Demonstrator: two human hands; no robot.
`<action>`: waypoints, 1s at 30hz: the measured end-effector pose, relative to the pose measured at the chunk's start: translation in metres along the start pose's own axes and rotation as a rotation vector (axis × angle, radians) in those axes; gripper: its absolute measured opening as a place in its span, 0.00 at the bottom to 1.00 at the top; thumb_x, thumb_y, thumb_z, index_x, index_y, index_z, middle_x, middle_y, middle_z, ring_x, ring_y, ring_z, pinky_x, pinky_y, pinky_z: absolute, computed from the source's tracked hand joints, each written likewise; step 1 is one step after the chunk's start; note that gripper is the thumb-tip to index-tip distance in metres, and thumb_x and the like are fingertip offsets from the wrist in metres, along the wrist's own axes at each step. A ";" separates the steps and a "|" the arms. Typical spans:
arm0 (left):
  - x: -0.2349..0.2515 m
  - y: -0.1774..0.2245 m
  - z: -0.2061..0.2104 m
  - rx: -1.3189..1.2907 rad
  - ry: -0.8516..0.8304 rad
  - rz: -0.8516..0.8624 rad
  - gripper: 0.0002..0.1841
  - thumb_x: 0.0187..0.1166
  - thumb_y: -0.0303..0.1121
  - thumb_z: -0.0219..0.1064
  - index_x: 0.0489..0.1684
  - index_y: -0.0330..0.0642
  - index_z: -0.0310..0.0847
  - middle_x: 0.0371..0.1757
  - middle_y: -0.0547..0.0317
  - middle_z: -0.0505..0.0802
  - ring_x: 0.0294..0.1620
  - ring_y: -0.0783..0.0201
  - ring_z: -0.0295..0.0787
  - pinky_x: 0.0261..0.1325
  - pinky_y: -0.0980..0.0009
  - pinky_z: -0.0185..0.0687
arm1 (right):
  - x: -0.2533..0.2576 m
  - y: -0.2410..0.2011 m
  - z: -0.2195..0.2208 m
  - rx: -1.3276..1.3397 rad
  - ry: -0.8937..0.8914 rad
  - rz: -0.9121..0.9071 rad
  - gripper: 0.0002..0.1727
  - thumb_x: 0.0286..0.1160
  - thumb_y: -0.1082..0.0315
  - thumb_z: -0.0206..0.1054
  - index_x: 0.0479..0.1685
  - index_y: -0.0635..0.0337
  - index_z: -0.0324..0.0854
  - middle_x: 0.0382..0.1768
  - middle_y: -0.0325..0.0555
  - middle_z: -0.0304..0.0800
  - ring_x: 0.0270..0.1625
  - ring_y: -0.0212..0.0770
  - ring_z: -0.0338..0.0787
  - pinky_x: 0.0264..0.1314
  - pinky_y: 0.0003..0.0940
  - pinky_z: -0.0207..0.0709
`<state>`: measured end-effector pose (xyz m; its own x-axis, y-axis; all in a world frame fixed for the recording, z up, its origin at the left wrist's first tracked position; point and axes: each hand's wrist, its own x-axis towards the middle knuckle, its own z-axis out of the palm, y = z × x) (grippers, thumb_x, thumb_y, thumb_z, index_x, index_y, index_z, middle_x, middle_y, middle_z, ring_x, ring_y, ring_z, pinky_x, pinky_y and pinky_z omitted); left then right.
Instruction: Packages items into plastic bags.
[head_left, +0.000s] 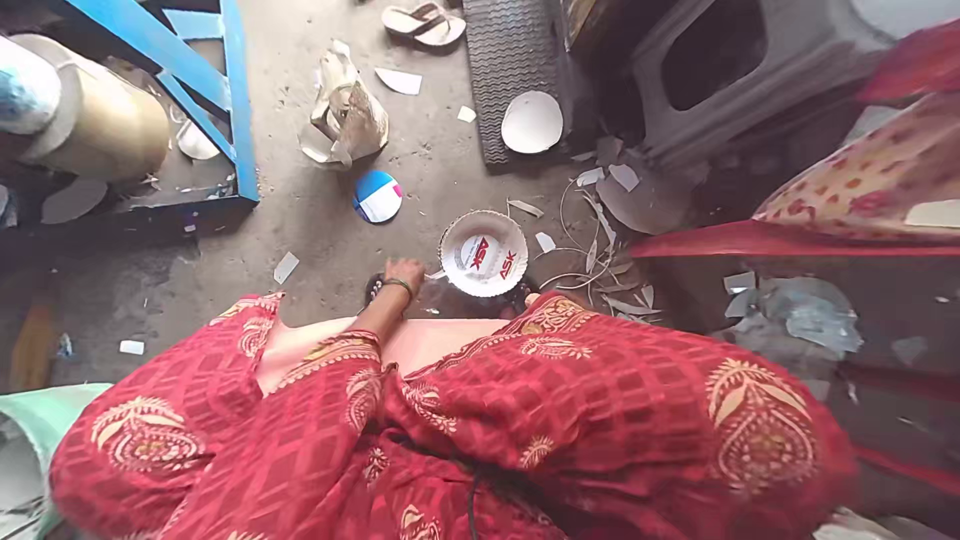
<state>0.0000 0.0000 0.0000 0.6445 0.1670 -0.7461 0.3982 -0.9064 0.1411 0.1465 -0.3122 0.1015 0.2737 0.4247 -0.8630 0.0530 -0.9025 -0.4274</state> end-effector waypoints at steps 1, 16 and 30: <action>-0.007 -0.011 -0.023 -0.059 0.009 -0.050 0.17 0.89 0.40 0.61 0.64 0.39 0.87 0.69 0.42 0.89 0.76 0.38 0.79 0.78 0.29 0.61 | 0.016 0.056 0.008 -0.101 0.261 -0.329 0.18 0.89 0.76 0.52 0.64 0.81 0.80 0.66 0.73 0.84 0.72 0.54 0.83 0.79 0.37 0.69; -0.256 -0.056 -0.163 -1.373 0.827 0.237 0.14 0.85 0.30 0.65 0.61 0.35 0.69 0.48 0.57 0.89 0.46 0.66 0.92 0.55 0.66 0.91 | -0.107 -0.131 -0.110 -0.454 0.427 -1.036 0.23 0.78 0.52 0.71 0.62 0.59 0.85 0.56 0.53 0.90 0.57 0.50 0.91 0.62 0.53 0.83; -0.357 -0.019 -0.156 -1.812 1.188 0.697 0.18 0.95 0.46 0.44 0.70 0.54 0.76 0.55 0.66 0.91 0.46 0.70 0.90 0.49 0.69 0.90 | -0.116 -0.195 0.017 0.735 -0.284 -0.946 0.34 0.92 0.39 0.31 0.84 0.50 0.59 0.61 0.54 0.89 0.54 0.51 0.93 0.49 0.47 0.88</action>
<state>-0.1363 0.0179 0.3653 0.5976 0.7855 0.1607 -0.4475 0.1605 0.8798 0.0882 -0.1842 0.2806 0.1983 0.9728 -0.1198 -0.4615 -0.0152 -0.8870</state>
